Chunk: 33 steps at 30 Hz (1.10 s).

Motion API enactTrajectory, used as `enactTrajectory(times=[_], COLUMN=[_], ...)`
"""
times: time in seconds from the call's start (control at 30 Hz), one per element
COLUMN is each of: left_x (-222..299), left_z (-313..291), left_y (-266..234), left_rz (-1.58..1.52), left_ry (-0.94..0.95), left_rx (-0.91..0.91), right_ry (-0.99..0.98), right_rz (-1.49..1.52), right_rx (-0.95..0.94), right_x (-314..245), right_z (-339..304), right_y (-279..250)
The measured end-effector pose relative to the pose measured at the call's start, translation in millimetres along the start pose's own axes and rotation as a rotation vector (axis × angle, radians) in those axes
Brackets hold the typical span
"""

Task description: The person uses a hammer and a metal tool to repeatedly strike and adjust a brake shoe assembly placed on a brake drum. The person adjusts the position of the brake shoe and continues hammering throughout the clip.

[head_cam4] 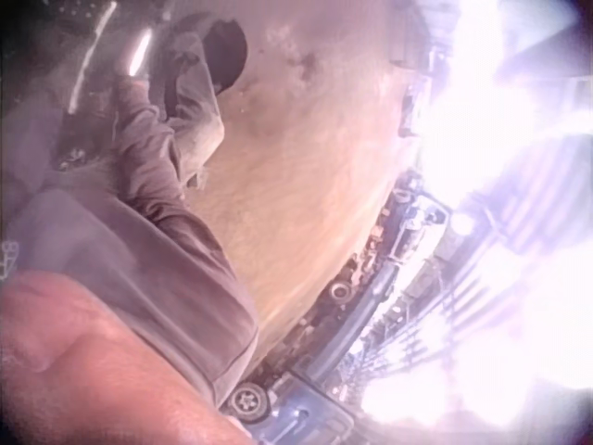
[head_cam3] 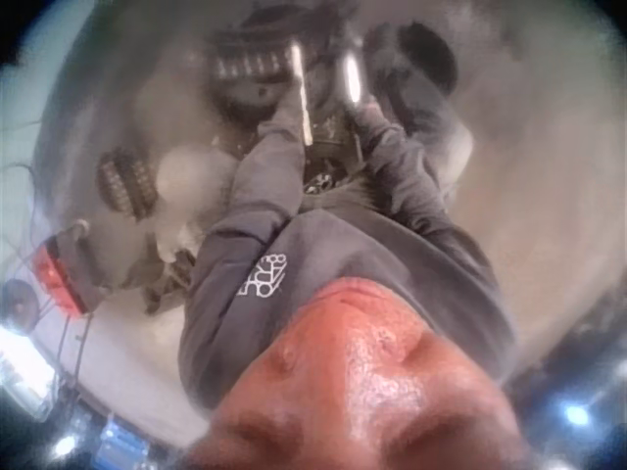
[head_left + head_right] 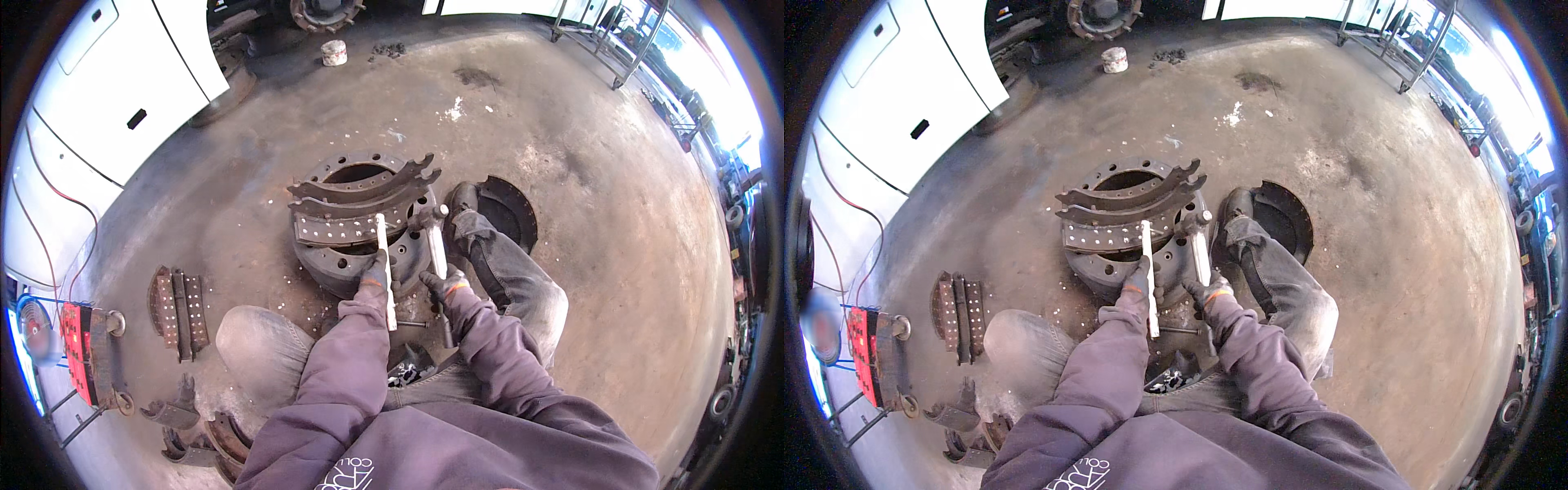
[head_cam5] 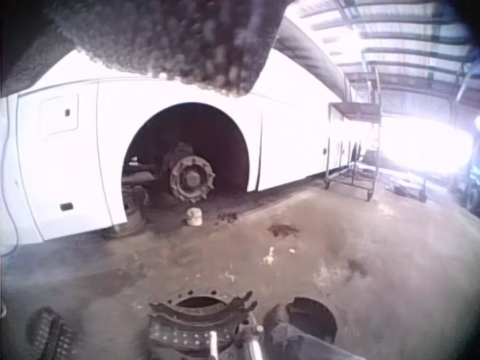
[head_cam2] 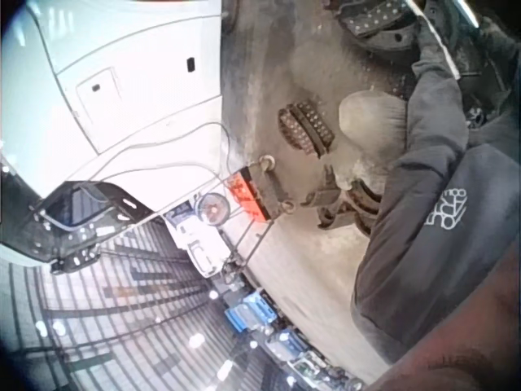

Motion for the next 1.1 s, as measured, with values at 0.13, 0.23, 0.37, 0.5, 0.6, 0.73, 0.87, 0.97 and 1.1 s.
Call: enactTrajectory(times=[0.13,0.23,0.37,0.5,0.6,0.73,0.87,0.97,1.1], left_x=[-12.1,-11.5,-22.6,-24.9,-19.2,-22.3,-20.4,6.3,59.5], left_z=[6.7,31.3,62.5,12.3,11.3,7.3,-8.2,-42.4,-81.3], left_y=[11.1,7.1,-12.3,34.4,21.5,15.7,17.1,45.9,98.6], left_rz=[0.061,0.179,0.263,-0.040,-0.081,-0.095,-0.123,-0.313,-0.726], left_ry=[0.002,0.138,0.259,-0.066,-0.051,-0.079,-0.203,-0.331,-0.442], left_rx=[0.031,0.094,0.157,-0.028,0.004,-0.034,-0.039,-0.185,-0.828], right_ry=[0.127,0.078,0.127,0.159,0.171,0.275,0.324,0.286,0.387], right_rz=[0.234,0.236,0.209,0.218,0.105,0.349,0.386,0.354,0.306], right_rx=[-0.107,-0.109,-0.124,-0.071,0.011,-0.164,-0.203,-0.186,-0.141], right_x=[23.4,18.3,15.9,22.5,8.3,41.6,37.4,44.4,54.6], right_z=[2.2,12.0,12.4,10.7,7.6,20.8,11.0,18.5,20.6], right_y=[7.7,3.5,11.3,-8.7,-13.1,2.3,7.2,5.1,12.1])
Point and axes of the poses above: each hand's wrist, its own z-axis towards the middle knuckle, its own y-axis out of the palm, x = y × z, the point moved 9 cm from there along z, towards the middle knuckle, and after that the axes turned 8 degrees about -z, right-handed, at the moved point
